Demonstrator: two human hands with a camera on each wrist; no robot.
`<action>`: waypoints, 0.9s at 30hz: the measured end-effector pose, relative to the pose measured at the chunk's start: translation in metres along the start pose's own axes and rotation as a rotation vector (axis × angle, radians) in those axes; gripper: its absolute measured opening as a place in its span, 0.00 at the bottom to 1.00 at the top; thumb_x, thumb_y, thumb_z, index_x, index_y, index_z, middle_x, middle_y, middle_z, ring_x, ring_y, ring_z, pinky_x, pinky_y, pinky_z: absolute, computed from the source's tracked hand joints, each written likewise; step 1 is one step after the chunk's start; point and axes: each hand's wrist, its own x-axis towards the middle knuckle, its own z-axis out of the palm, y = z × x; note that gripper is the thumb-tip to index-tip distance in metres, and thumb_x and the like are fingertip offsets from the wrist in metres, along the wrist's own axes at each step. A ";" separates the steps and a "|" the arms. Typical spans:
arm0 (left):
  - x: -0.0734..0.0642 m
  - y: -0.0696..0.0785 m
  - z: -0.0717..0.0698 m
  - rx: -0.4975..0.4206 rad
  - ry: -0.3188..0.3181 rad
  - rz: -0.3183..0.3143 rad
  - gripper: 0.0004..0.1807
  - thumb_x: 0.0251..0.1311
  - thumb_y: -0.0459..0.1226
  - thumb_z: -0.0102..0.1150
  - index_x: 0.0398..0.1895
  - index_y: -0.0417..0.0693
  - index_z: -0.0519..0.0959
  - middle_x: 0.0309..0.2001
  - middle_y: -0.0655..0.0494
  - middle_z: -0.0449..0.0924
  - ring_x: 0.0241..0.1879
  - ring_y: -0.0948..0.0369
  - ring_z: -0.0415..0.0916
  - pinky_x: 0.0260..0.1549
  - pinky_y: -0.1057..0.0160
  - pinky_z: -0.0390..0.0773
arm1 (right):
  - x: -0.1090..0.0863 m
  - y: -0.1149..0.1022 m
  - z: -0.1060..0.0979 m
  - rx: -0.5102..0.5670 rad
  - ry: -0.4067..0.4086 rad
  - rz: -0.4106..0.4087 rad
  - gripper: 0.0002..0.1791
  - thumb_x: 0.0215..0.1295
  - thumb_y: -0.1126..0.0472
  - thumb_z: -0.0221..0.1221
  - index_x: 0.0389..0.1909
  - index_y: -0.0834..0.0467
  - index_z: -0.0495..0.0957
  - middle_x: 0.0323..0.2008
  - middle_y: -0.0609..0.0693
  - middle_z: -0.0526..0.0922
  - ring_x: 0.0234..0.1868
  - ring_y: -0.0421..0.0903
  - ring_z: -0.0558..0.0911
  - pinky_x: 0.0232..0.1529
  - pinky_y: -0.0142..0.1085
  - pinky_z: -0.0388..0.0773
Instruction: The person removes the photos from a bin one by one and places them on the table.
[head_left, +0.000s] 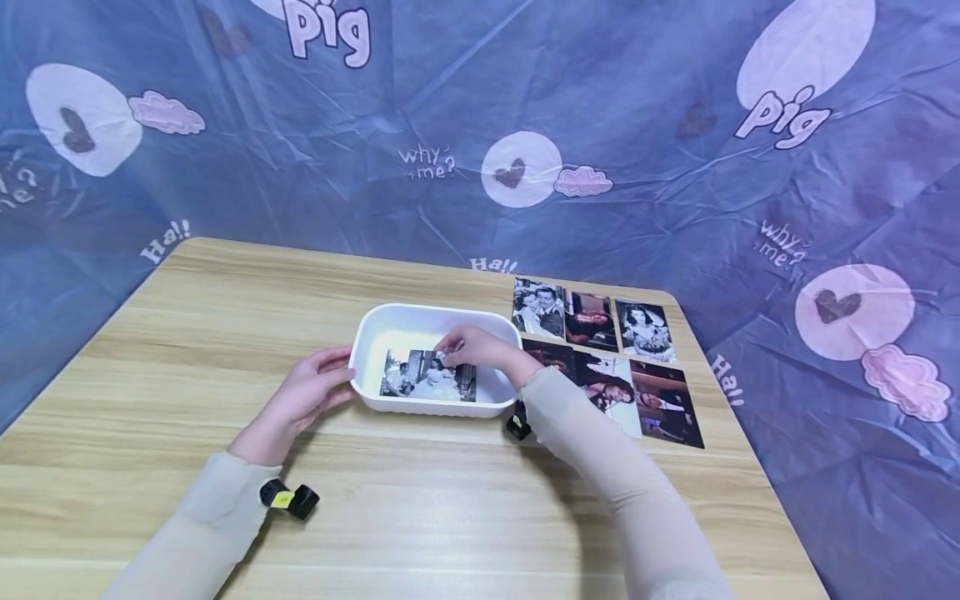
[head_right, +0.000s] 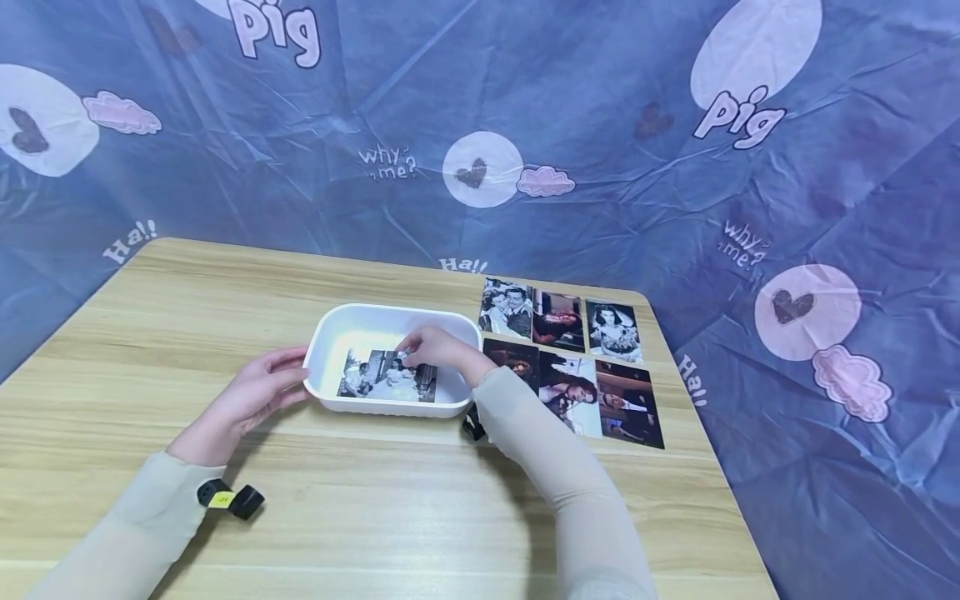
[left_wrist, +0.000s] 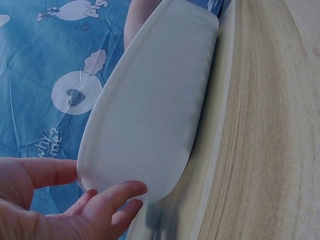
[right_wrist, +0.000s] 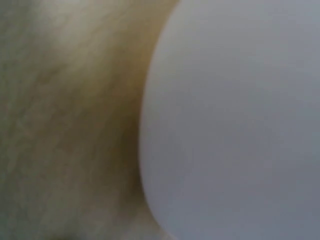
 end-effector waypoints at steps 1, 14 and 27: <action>0.000 0.000 0.000 0.001 0.000 0.000 0.34 0.66 0.28 0.47 0.72 0.29 0.48 0.71 0.28 0.52 0.52 0.58 0.76 0.49 0.70 0.83 | 0.001 0.000 0.000 0.011 0.007 -0.003 0.17 0.59 0.64 0.63 0.51 0.61 0.81 0.47 0.55 0.83 0.49 0.47 0.78 0.54 0.34 0.79; 0.001 0.002 -0.001 0.005 -0.005 -0.005 0.34 0.66 0.28 0.48 0.73 0.29 0.48 0.70 0.28 0.52 0.47 0.62 0.77 0.48 0.70 0.84 | -0.001 -0.005 -0.008 0.046 0.020 -0.021 0.16 0.59 0.68 0.61 0.49 0.60 0.81 0.43 0.55 0.82 0.43 0.44 0.78 0.46 0.29 0.78; 0.000 0.003 0.000 -0.010 -0.014 0.003 0.34 0.66 0.27 0.47 0.72 0.28 0.47 0.70 0.27 0.51 0.42 0.68 0.77 0.48 0.70 0.84 | -0.021 -0.010 -0.026 0.225 0.107 0.002 0.17 0.63 0.69 0.57 0.53 0.61 0.77 0.43 0.54 0.81 0.45 0.45 0.78 0.50 0.33 0.79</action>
